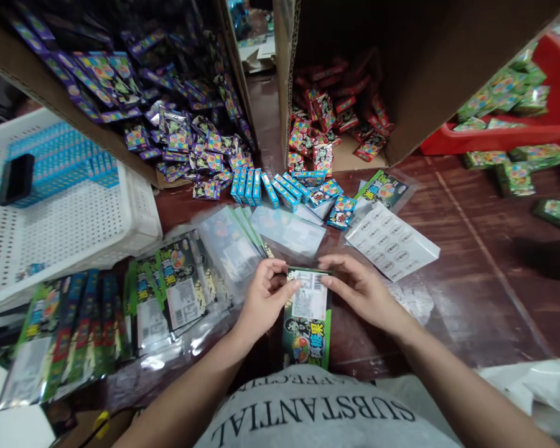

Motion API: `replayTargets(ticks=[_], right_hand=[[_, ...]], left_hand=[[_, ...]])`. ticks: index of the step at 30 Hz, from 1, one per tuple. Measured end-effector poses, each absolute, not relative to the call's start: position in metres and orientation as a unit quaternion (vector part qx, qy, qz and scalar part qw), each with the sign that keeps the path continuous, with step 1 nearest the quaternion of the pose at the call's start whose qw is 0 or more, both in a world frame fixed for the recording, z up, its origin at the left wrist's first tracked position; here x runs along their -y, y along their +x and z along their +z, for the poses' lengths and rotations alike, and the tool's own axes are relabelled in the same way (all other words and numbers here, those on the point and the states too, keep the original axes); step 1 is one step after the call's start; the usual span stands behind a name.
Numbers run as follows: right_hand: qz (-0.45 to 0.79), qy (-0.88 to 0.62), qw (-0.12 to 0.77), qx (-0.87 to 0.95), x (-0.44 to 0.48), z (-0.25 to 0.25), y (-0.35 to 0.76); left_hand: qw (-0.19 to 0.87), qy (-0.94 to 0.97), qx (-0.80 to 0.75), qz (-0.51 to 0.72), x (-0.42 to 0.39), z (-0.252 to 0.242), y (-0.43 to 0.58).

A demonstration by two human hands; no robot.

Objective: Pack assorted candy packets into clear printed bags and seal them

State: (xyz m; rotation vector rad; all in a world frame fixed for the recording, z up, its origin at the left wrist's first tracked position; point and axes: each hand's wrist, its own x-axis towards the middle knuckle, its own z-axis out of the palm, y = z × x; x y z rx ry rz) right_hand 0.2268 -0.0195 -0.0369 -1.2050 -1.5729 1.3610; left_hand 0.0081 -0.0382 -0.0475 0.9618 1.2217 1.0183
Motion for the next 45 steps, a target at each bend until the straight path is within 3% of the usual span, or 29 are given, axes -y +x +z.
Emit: replayTargets(ticks=[3,5,13,18,24,30,37,42,45], right_hand=[[0.512,-0.512,0.47,0.505,0.036,-0.05,0.214],[0.495,-0.543,0.493,0.466,0.046,-0.056,0.208],[0.519,-0.527,0.431,0.517,0.04,-0.043,0.215],[0.499,-0.497,0.448,0.551,0.033,-0.042,0.221],[0.52,-0.485,0.383,0.589,0.025,-0.024,0.229],[0.568,-0.549,0.353,0.501,0.015,-0.01,0.227],[0.593,-0.512,0.344,0.518,0.015,-0.01,0.235],[0.507,-0.463,0.364,0.629,0.024,-0.003,0.246],[0.307,-0.523,0.376,0.701,0.016,-0.001,0.269]], left_hand=[[0.587,0.372,-0.547,0.466,0.042,-0.05,0.009],[0.576,0.37,-0.561,0.466,0.045,-0.052,0.011],[0.571,0.497,-0.535,0.375,0.031,-0.044,0.001],[0.56,0.505,-0.531,0.386,0.013,-0.03,-0.001],[0.573,0.565,-0.507,0.31,0.002,-0.013,0.0],[0.603,0.525,-0.54,0.264,-0.009,0.001,0.004],[0.65,0.518,-0.505,0.23,-0.016,0.004,-0.004],[0.64,0.547,-0.493,0.22,-0.021,-0.006,-0.004],[0.627,0.579,-0.48,0.205,-0.031,-0.015,0.005]])
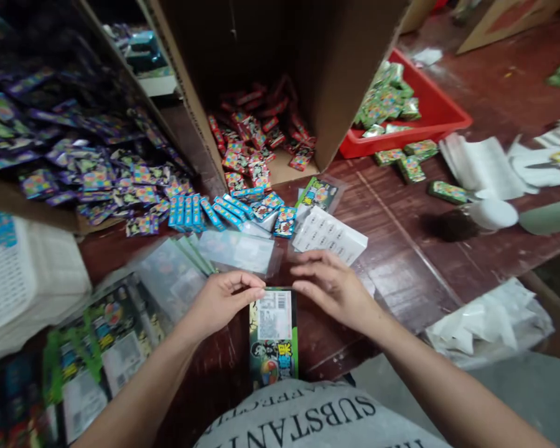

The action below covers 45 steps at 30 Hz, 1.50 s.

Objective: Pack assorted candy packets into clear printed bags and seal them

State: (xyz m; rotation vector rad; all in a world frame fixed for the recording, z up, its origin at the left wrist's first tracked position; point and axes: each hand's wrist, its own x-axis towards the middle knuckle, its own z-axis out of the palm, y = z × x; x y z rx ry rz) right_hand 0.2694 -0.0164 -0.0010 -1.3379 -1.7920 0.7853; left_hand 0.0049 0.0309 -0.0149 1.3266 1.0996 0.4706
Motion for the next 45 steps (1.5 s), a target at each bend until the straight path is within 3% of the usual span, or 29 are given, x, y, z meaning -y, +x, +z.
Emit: replayTargets(ticks=[3,5,9,20,26,31,34,40,45], right_hand=[[0.058,-0.643,0.337,0.685,-0.002,-0.004,0.306],[-0.018,-0.688,0.273,0.672,-0.014,-0.008,0.326],[-0.047,-0.7,0.184,0.688,-0.028,-0.018,0.339],[-0.034,-0.596,0.191,0.779,-0.014,-0.038,0.327],[0.104,-0.457,0.226,0.854,0.016,-0.044,0.311],[0.317,-0.493,0.346,0.733,0.013,-0.016,0.322],[0.439,-0.528,0.37,0.626,0.004,0.009,0.322],[0.644,-0.457,0.206,0.577,-0.02,0.045,0.292],[0.643,-0.459,0.169,0.589,-0.02,0.036,0.272]], left_hand=[[0.633,0.588,-0.469,0.183,-0.041,-0.021,0.018],[0.638,0.587,-0.47,0.168,-0.045,-0.022,0.026],[0.643,0.585,-0.47,0.156,-0.047,-0.025,0.036],[0.632,0.585,-0.482,0.163,-0.044,-0.032,0.037],[0.617,0.647,-0.413,0.17,-0.041,-0.033,0.046],[0.515,0.738,-0.404,0.164,-0.042,-0.029,0.052],[0.521,0.727,-0.407,0.184,-0.034,-0.025,0.05],[0.573,0.656,-0.447,0.202,-0.014,-0.012,0.043],[0.566,0.656,-0.44,0.235,-0.01,0.0,0.043]])
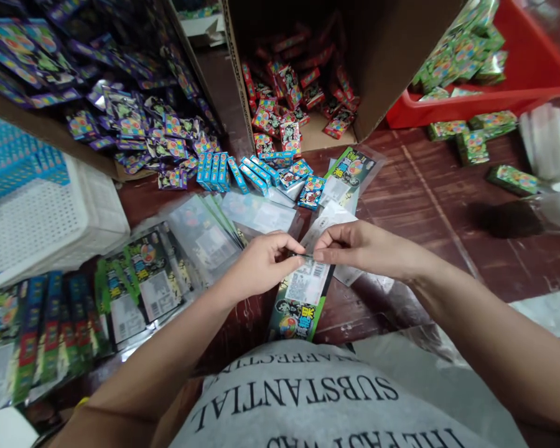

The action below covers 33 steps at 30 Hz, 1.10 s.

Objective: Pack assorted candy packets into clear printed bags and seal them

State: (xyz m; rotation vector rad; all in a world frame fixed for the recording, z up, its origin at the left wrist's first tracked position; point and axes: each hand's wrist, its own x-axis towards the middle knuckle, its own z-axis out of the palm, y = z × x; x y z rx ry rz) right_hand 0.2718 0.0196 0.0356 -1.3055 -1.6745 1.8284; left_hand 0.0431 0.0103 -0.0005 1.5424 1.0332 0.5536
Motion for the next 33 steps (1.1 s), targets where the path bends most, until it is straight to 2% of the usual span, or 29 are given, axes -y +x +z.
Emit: replayTargets(ticks=[4,9,12,17,19,20,22,25,27,29,33], right_hand=[[0.552,-0.517,0.183,0.627,-0.006,0.02,0.265],[0.22,-0.586,0.194,0.756,0.02,0.022,0.253],[0.122,-0.55,0.159,0.811,0.032,0.026,0.246],[0.161,-0.53,0.118,0.824,0.027,0.027,0.244],[0.2,-0.516,0.132,0.822,0.021,0.03,0.248],[0.215,-0.52,0.164,0.81,0.018,0.031,0.25],[0.23,-0.547,0.282,0.754,0.016,0.033,0.257],[0.244,-0.576,0.458,0.632,0.023,0.024,0.266],[0.281,-0.571,0.5,0.588,0.032,0.009,0.264],[0.324,-0.563,0.513,0.562,0.039,-0.008,0.254],[0.349,-0.564,0.551,0.505,0.035,-0.025,0.233]], left_hand=[[0.574,0.645,-0.439,0.249,-0.01,0.002,0.042],[0.589,0.628,-0.448,0.241,-0.009,0.0,0.038],[0.594,0.619,-0.451,0.246,-0.006,0.0,0.037],[0.626,0.597,-0.427,0.264,-0.003,0.002,0.037],[0.632,0.608,-0.411,0.249,-0.009,0.005,0.032],[0.635,0.616,-0.403,0.234,-0.013,0.007,0.027],[0.626,0.628,-0.406,0.221,-0.022,0.013,0.011],[0.553,0.608,-0.478,0.309,-0.028,0.022,-0.02],[0.506,0.559,-0.519,0.403,-0.022,0.023,-0.035],[0.5,0.51,-0.532,0.454,-0.006,0.018,-0.041],[0.544,0.468,-0.545,0.433,0.032,-0.002,-0.033]])
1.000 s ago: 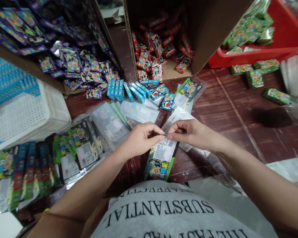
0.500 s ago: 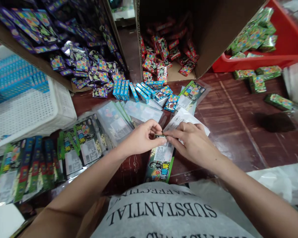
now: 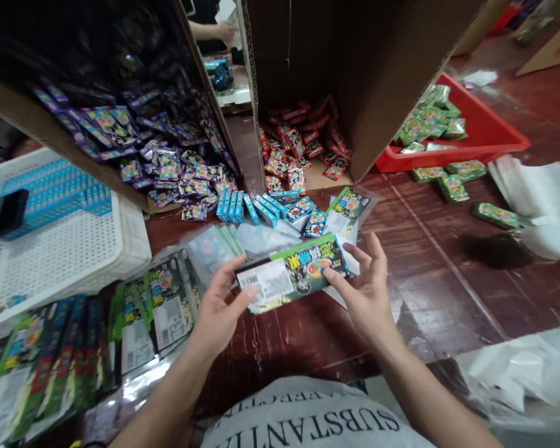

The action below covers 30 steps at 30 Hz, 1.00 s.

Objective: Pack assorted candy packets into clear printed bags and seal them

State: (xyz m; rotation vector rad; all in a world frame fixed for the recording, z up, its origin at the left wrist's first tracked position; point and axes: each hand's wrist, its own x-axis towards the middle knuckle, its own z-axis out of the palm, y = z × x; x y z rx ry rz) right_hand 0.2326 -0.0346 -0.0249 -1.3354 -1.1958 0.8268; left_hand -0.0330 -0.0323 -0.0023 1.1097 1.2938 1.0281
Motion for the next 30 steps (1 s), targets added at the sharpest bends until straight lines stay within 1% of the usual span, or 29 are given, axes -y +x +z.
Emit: replayTargets(ticks=[2,4,6,7,9,11,13,17,21,25,27,30], right_hand=[[0.374,-0.546,0.552,0.507,0.03,-0.022,0.229],[0.445,-0.499,0.509,0.542,0.027,-0.016,0.229],[0.507,-0.448,0.454,0.58,0.027,-0.013,0.229],[0.508,-0.437,0.448,0.592,0.028,-0.014,0.228],[0.444,-0.45,0.477,0.611,0.032,-0.021,0.226],[0.346,-0.474,0.517,0.624,0.038,-0.031,0.224],[0.294,-0.479,0.529,0.637,0.045,-0.04,0.222],[0.333,-0.453,0.532,0.634,0.053,-0.046,0.221],[0.389,-0.423,0.526,0.627,0.05,-0.042,0.224],[0.363,-0.436,0.548,0.615,0.049,-0.046,0.225],[0.37,-0.445,0.55,0.603,0.051,-0.047,0.224],[0.403,-0.434,0.535,0.602,0.052,-0.04,0.226]], left_hand=[[0.568,0.495,-0.532,0.387,0.043,-0.006,-0.024],[0.585,0.52,-0.51,0.356,0.045,-0.005,-0.013],[0.585,0.517,-0.501,0.373,0.04,-0.004,-0.002],[0.579,0.505,-0.502,0.398,0.036,-0.005,0.003],[0.566,0.485,-0.504,0.436,0.031,-0.009,0.009],[0.565,0.482,-0.502,0.443,0.03,-0.016,0.011],[0.571,0.491,-0.502,0.426,0.033,-0.022,0.01],[0.593,0.514,-0.489,0.381,0.037,-0.026,0.008],[0.603,0.533,-0.461,0.374,0.031,-0.023,0.01],[0.595,0.52,-0.462,0.403,0.026,-0.024,0.013],[0.586,0.52,-0.462,0.416,0.025,-0.023,0.013],[0.591,0.55,-0.455,0.375,0.022,-0.017,0.011]])
